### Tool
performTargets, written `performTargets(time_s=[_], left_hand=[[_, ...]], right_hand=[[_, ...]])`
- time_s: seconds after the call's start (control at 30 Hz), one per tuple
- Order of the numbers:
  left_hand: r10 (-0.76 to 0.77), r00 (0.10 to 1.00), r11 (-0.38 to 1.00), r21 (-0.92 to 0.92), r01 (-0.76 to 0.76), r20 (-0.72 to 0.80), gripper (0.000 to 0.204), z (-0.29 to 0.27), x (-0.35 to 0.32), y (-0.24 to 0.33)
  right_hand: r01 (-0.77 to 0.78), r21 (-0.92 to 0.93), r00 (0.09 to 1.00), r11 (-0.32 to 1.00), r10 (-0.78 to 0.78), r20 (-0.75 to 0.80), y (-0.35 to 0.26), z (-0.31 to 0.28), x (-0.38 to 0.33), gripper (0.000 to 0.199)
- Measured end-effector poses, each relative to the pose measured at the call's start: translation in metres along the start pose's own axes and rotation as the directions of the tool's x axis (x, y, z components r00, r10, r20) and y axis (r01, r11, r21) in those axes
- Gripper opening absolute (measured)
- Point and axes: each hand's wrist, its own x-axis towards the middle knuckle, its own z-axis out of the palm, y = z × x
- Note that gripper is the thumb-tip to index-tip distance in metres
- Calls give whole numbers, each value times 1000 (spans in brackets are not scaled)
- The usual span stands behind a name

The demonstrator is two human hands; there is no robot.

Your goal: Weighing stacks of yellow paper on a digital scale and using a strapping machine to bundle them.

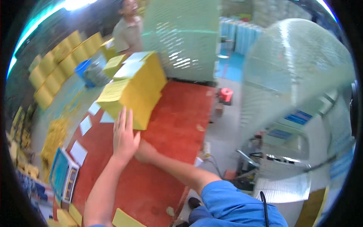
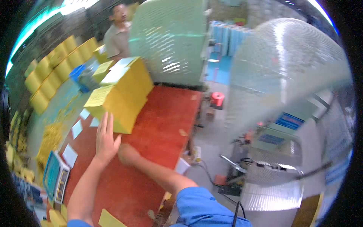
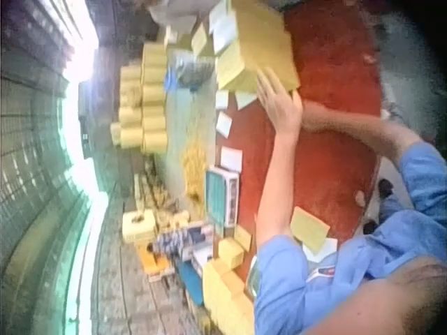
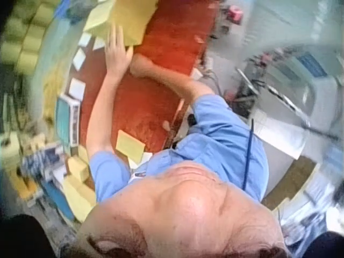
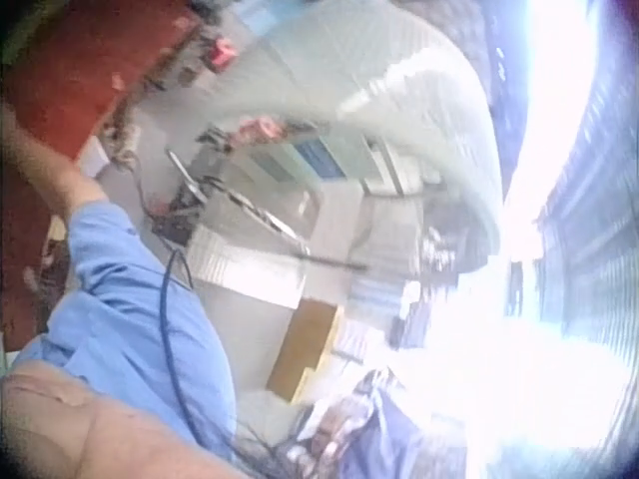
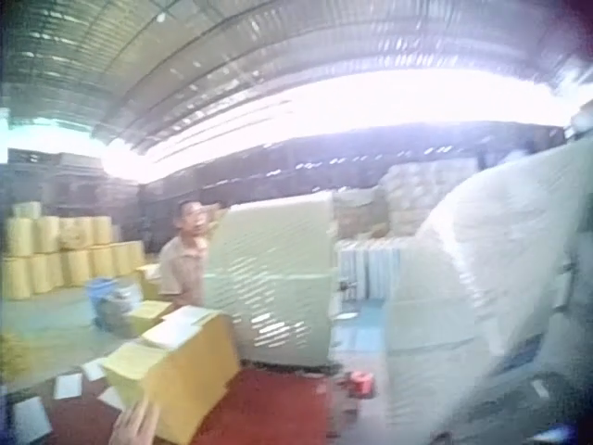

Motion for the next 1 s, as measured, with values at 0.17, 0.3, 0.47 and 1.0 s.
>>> performTargets(time_s=[0.17,0.3,0.47,1.0], left_hand=[[150,956,974,-205,-99,252,72,-22,-125,64],[200,944,765,-644,17,262,52,-34,-204,143],[482,874,588,-760,-278,54,38,-82,-280,251],[740,672,223,-932,-285,-28,32,-162,-417,466]], right_hand=[[110,567,956,816,70,-287,-108,-41,-152,24],[-62,639,830,767,395,-394,-178,-83,-273,21],[-28,538,585,842,451,-674,-284,-131,-399,21],[-325,394,263,860,482,-836,-421,-171,-649,20]])
